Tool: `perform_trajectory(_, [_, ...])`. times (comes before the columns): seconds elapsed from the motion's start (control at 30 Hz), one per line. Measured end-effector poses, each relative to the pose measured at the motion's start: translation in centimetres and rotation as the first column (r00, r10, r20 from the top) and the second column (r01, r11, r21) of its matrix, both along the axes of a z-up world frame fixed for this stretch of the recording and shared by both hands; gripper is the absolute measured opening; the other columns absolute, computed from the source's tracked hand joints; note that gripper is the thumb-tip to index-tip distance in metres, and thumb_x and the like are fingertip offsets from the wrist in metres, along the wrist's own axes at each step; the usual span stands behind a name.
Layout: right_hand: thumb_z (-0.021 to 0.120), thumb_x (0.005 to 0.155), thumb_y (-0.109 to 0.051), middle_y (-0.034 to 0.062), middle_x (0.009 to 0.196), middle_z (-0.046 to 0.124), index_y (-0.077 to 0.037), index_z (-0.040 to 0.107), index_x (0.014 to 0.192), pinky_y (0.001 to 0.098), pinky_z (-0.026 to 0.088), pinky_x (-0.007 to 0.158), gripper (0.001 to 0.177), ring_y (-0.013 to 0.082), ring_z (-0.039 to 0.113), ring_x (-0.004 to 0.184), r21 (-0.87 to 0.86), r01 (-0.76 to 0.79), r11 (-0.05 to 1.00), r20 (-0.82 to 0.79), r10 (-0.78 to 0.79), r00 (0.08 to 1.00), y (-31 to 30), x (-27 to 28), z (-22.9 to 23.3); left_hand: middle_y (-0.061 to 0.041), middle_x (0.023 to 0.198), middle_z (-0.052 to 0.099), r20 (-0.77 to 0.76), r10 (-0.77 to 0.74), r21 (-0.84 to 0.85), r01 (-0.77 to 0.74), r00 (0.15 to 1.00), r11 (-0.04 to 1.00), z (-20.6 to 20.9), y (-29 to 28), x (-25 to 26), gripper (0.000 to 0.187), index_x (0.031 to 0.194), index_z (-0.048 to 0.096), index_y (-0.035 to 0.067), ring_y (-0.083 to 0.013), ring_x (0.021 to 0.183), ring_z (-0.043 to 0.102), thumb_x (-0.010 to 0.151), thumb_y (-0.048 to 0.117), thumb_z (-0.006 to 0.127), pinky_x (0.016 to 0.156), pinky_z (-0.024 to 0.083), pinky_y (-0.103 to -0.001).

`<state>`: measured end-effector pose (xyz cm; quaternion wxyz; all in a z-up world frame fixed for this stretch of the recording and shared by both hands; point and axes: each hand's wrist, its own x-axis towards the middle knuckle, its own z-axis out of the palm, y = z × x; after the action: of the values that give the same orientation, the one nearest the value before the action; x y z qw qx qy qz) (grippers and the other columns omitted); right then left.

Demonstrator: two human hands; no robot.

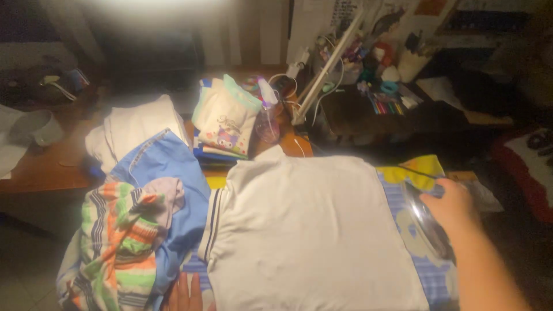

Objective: Ironing and folding a white polo shirt on an ironing board.

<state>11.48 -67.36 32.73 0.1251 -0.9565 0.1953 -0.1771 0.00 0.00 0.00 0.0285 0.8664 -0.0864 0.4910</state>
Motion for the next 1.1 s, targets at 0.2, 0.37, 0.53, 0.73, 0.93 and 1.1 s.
perform_trajectory(0.2, [0.094,0.069,-0.033,0.0273,0.138,0.061,0.002,0.059,0.140,0.0489,0.050,0.101,0.086,0.0424,0.060,0.125,-0.069,0.217,0.974,-0.342,-0.228,0.912,-6.1,-6.0,-2.8,-0.020,0.159,0.039,-0.781,0.017,-0.117,-0.173,0.625,0.978,14.5,-2.8,-3.7,0.093,0.150,0.048,0.014,-0.0417,0.142,0.039,0.069,0.056,0.066,0.104,0.033,-0.059])
perform_trajectory(0.37, [0.087,0.076,-0.028,0.0226,0.115,0.076,-0.002,0.062,0.139,0.0496,0.056,0.094,0.073,0.0387,0.073,0.108,0.039,0.226,0.973,-0.300,-0.204,0.932,-8.2,-3.4,-4.3,-0.019,0.150,0.048,-0.695,-0.165,-0.356,-0.135,0.700,0.925,15.6,-3.1,-5.8,0.064,0.137,0.056,0.009,-0.0390,0.140,0.043,0.083,0.043,0.064,0.112,0.035,-0.052])
perform_trajectory(0.53, [0.085,0.076,-0.032,0.0171,0.091,0.081,-0.005,0.081,0.112,0.0465,0.057,0.086,0.045,0.0329,0.076,0.093,0.042,0.154,0.987,-0.382,-0.126,0.916,-9.7,-2.1,-4.1,-0.014,0.124,0.068,-0.728,-0.192,-0.492,-0.306,0.658,0.815,16.2,-6.1,-9.0,0.042,0.113,0.069,0.008,-0.0315,0.121,0.063,0.087,0.040,0.067,0.105,0.048,-0.042])
perform_trajectory(0.73, [0.073,0.078,-0.075,0.0123,0.084,0.078,-0.011,0.079,0.100,0.0440,0.056,0.071,0.067,0.0298,0.075,0.075,-0.066,0.118,0.991,-0.359,-0.134,0.924,2.1,-8.3,6.2,-0.012,0.089,0.080,-0.868,-0.311,-0.496,-0.715,0.387,0.493,13.2,-10.3,-11.9,0.047,0.101,0.079,0.007,-0.0241,0.086,0.077,0.077,0.048,0.081,0.086,0.058,-0.037])
perform_trajectory(0.93, [0.069,0.061,-0.080,0.0080,0.081,0.077,-0.017,0.078,0.085,0.0434,0.056,0.072,0.067,0.0303,0.073,0.081,-0.110,-0.444,0.889,-0.487,0.341,0.804,13.2,-10.8,5.1,-0.017,0.083,0.078,-0.699,-0.193,-0.715,-0.671,0.689,0.195,12.0,-13.2,-12.8,0.041,0.098,0.076,0.003,-0.0263,0.078,0.074,0.087,0.043,0.073,0.077,0.057,-0.039])
perform_trajectory(1.1, [0.068,0.065,-0.080,0.0064,0.074,0.074,-0.016,0.072,0.081,0.0427,0.056,0.069,0.066,0.0303,0.072,0.076,-0.058,-0.656,0.752,-0.564,0.518,0.643,14.9,-12.1,3.5,-0.019,0.090,0.075,-0.564,-0.087,-0.793,-0.510,0.821,0.332,13.7,-13.3,-13.0,0.031,0.100,0.072,0.004,-0.0313,0.083,0.071,0.098,0.032,0.059,0.077,0.053,-0.040])
